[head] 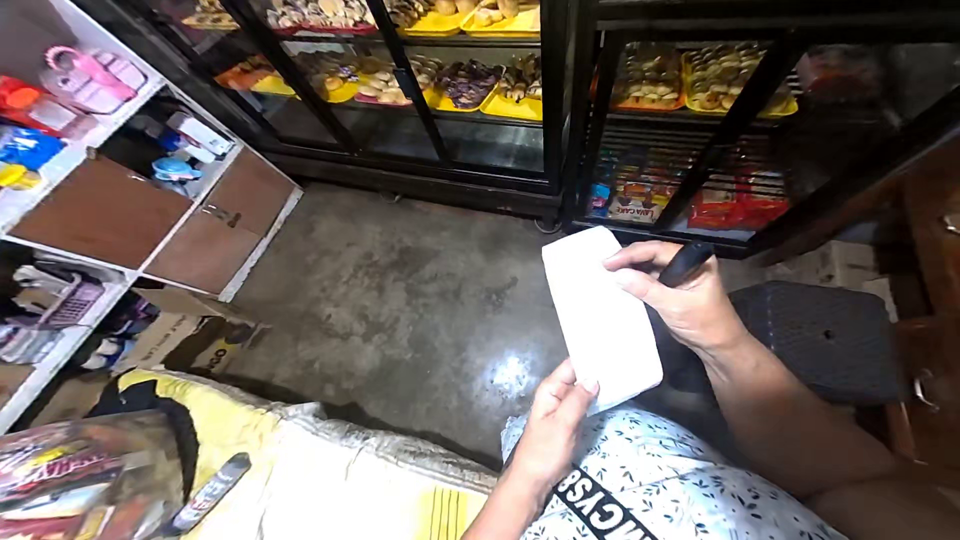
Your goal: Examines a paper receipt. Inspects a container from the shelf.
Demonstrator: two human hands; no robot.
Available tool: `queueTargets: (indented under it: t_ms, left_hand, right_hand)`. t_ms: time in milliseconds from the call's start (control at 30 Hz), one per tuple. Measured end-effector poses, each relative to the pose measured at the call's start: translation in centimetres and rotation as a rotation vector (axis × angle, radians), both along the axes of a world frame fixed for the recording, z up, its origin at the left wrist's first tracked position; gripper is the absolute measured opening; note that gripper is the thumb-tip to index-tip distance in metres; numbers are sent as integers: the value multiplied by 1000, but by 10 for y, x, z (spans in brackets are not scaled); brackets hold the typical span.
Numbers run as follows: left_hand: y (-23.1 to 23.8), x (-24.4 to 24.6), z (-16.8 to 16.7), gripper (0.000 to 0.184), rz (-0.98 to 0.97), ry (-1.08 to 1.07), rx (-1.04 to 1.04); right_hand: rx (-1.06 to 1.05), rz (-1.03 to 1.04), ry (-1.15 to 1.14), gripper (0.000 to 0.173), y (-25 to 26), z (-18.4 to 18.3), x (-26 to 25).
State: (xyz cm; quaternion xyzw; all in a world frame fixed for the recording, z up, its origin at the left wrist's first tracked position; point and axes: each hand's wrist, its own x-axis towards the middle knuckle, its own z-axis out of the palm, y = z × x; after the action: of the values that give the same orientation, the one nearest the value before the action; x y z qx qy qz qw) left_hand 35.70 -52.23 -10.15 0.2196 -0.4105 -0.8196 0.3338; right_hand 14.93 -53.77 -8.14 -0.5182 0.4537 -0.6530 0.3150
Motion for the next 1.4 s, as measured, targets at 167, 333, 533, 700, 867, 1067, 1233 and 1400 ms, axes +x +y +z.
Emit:
queueTargets:
  t_ms: [167, 333, 533, 700, 867, 1067, 1233, 1400]
  left_hand:
    - [-2, -1, 2, 28, 44, -43, 13]
    - [-4, -1, 1, 28, 79, -24, 40]
    - [-5, -1, 0, 27, 85, -49, 50]
    - [-5, 0, 0, 27, 74, -58, 41]
    - [-5, 0, -1, 27, 77, -33, 43]
    - [-4, 0, 0, 26, 68, -40, 39]
    - [-4, 1, 0, 27, 51, -72, 36]
    - [-3, 1, -2, 25, 41, -42, 41]
  right_hand:
    - [23, 59, 26, 18, 4, -1, -1]
    - [15, 210, 64, 16, 10, -8, -2]
    - [73, 256, 102, 17, 16, -10, 1]
    - [74, 224, 98, 16, 15, -11, 2]
    - [76, 216, 81, 16, 14, -12, 4]
    - [82, 201, 69, 16, 15, -14, 5]
    - [80, 178, 88, 16, 15, -13, 5]
    - [70, 174, 81, 17, 17, -13, 5]
